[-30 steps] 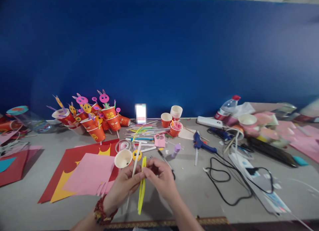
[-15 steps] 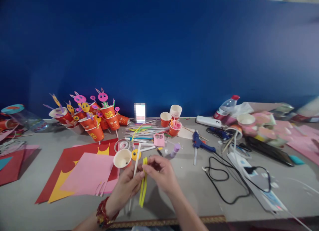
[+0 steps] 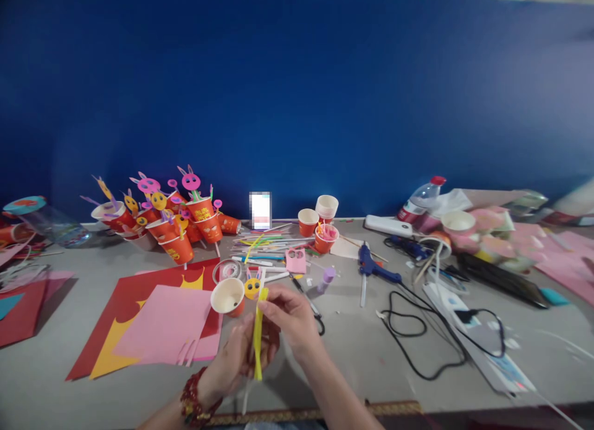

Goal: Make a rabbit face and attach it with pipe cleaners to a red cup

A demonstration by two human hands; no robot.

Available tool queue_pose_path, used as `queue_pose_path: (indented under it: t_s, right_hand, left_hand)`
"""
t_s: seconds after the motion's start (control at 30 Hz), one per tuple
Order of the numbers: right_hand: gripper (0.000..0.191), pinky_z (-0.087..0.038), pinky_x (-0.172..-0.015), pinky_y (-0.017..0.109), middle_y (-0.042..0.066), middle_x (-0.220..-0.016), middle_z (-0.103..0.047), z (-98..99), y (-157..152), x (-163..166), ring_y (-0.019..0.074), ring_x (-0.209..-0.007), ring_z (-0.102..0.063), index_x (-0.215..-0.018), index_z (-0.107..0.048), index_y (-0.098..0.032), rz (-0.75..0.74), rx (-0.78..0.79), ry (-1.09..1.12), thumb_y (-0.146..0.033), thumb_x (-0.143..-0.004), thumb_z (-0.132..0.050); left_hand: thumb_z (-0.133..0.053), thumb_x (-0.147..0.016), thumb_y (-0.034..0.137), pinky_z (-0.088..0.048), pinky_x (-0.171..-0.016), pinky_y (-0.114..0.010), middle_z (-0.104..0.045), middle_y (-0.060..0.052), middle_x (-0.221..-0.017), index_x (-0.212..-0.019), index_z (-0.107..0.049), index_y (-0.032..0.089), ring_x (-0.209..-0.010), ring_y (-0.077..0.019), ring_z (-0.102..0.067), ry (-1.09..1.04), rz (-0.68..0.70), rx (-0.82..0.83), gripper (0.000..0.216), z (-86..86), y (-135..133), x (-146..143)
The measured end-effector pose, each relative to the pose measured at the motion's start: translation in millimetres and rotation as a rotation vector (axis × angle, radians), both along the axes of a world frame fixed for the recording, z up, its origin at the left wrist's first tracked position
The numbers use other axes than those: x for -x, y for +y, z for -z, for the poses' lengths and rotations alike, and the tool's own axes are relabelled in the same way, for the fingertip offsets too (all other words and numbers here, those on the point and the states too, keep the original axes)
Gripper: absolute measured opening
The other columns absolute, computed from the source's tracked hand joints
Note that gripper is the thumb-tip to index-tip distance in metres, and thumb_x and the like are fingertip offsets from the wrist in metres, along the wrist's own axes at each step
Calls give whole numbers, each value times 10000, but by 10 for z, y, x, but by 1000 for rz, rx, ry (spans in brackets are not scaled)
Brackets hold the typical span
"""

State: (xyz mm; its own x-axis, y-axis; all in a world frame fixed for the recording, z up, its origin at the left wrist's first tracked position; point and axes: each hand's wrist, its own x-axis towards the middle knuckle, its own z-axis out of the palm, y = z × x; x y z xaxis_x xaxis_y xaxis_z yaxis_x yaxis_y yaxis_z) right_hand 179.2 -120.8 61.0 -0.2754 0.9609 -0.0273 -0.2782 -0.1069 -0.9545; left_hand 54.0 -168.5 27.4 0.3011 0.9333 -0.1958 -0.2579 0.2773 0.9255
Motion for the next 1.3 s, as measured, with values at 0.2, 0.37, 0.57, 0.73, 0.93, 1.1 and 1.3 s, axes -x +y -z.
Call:
queue_pose_path:
  t_s: [0.2, 0.37, 0.57, 0.73, 0.93, 1.1, 1.3]
  right_hand:
    - [291, -460, -412, 224, 23, -737, -656, 101, -32, 13, 108, -462, -559, -742, -713, -176, 18, -1, -25, -453, -736, -801]
    - [213, -534, -773, 318, 59, -829, -696, 124, -46, 42, 214, -814, -640, -779, -731, -202, 156, -158, -111, -402, -752, -798]
    - [343, -518, -739, 278, 26, -845, -694, 99, -56, 52, 182, -796, -649, -976, -635, -223, 90, -67, -8, -379, -736, -824]
    - [293, -501, -654, 253, 10, -730, -651, 73, -62, 63, 149, -670, -606, -771, -646, -192, 52, -5, 6, -427, -738, -818]
    - [303, -472, -597, 208, -14, -704, -627, 94, -64, 78, 114, -622, -568, -763, -661, -194, 60, 85, 79, -411, -686, -859]
    - [332, -456, -540, 213, 0, -663, -620, 65, -3, 48, 114, -571, -536, -740, -690, -171, -41, 47, -21, -476, -713, -818]
    - [348, -375, -403, 187, -33, -559, -567, 72, 76, 52, 69, -418, -453, -761, -708, -150, -88, 46, -38, -483, -723, -803]
  left_hand:
    - [-593, -830, 664, -495, -442, -241, -615, 6, -632, -1008, -591, 193, -467, -135, -563, 21, -152, -91, 504, -145, 28, -39]
    - [-550, -852, 674, -364, -281, -164, -502, 78, -503, -956, -544, 198, -281, -71, -432, -59, -102, 5, 488, -109, 7, -79]
    - [-566, -880, 612, -435, -328, -187, -469, 75, -455, -836, -553, 191, -312, -81, -443, -96, -173, -16, 424, -85, -39, -96]
    - [-573, -887, 586, -454, -309, -199, -486, 65, -447, -772, -535, 184, -299, -85, -449, -209, -189, 46, 420, -79, -39, -113]
    - [-586, -890, 551, -459, -272, -200, -494, 66, -450, -756, -524, 176, -256, -65, -400, -342, -142, 87, 403, -96, -18, -122]
    - [-590, -892, 550, -441, -250, -189, -475, 86, -427, -780, -509, 185, -247, -55, -372, -345, -184, 97, 390, -6, -21, -147]
    - [-601, -893, 536, -489, -319, -217, -504, 69, -436, -779, -524, 180, -283, -82, -456, -309, -154, 45, 381, -10, -40, -134]
